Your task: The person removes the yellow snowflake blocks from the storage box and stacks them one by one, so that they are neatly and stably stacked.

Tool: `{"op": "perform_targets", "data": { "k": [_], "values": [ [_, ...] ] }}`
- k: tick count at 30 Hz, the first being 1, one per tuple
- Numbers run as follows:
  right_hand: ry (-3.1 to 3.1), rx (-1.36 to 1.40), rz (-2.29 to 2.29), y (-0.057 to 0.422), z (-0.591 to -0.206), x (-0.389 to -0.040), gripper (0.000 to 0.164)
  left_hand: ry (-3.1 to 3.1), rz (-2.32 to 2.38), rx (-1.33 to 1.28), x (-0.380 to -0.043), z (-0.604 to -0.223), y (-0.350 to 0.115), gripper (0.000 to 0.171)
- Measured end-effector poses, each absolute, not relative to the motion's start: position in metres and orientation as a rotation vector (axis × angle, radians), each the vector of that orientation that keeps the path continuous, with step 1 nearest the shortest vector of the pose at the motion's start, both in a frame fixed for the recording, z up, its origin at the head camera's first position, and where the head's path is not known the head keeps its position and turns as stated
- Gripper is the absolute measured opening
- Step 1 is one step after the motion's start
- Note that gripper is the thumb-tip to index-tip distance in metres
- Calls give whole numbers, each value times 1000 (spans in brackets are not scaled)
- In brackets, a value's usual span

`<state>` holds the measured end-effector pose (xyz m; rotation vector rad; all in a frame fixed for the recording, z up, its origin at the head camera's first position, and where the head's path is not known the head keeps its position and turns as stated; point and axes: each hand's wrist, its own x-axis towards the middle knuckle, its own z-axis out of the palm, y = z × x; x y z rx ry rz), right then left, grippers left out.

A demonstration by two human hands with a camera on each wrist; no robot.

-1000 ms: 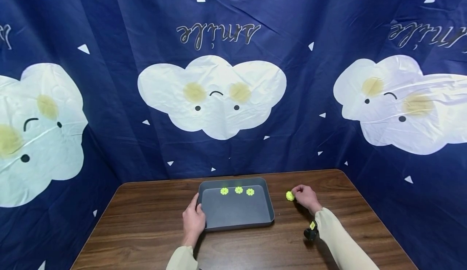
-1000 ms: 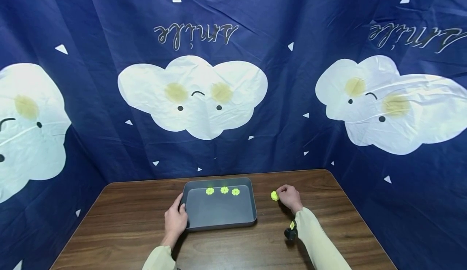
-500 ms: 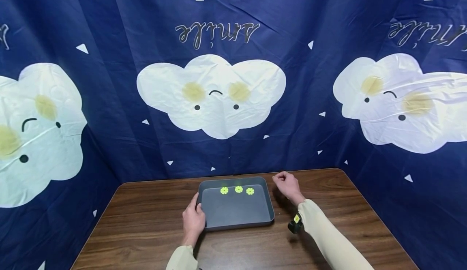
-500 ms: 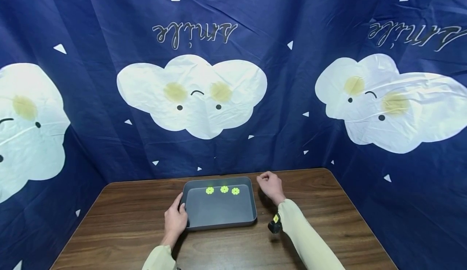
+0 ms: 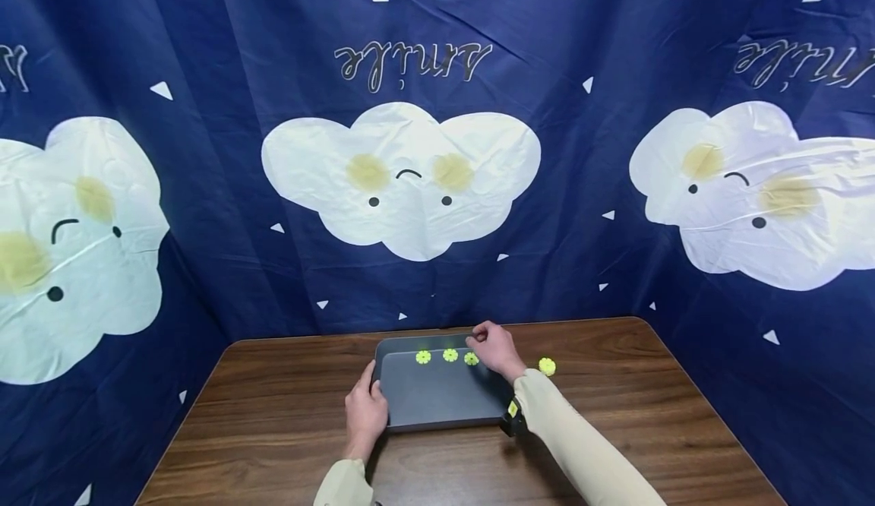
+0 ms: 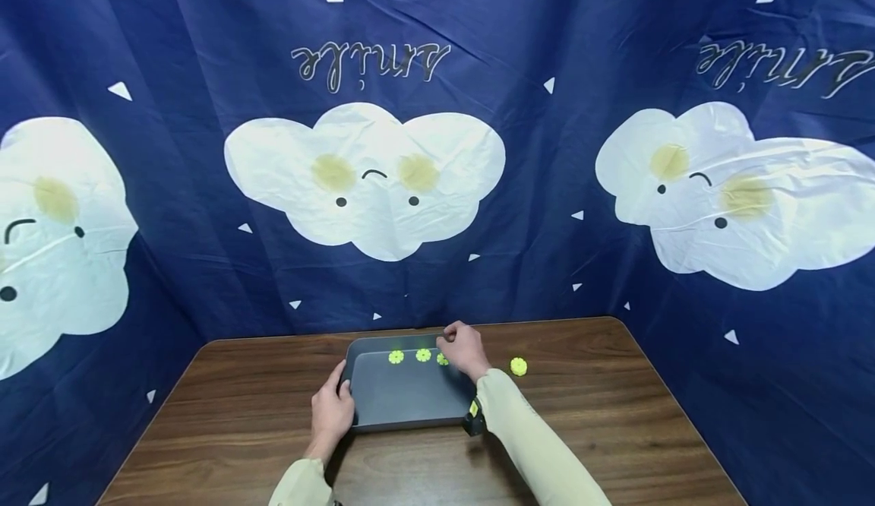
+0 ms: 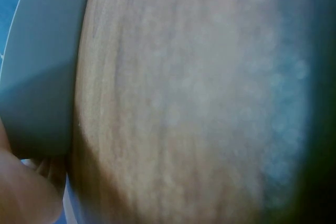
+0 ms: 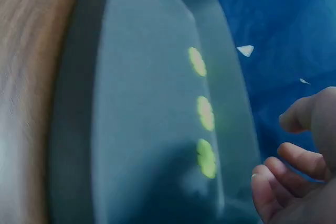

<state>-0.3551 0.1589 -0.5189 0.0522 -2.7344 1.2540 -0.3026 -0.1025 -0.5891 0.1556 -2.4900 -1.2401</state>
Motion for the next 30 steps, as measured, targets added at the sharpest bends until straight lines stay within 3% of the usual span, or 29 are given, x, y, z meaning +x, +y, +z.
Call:
{"op": "perform_targets", "data": {
  "k": [15, 30],
  "values": [
    [-2797, -88, 981, 135, -556, -355, 28, -2506, -1281, 182, -303, -589, -101, 45],
    [-2765, -158, 995, 129, -565, -355, 29, -2503, -1308, 191, -303, -586, -102, 45]
  ]
}}
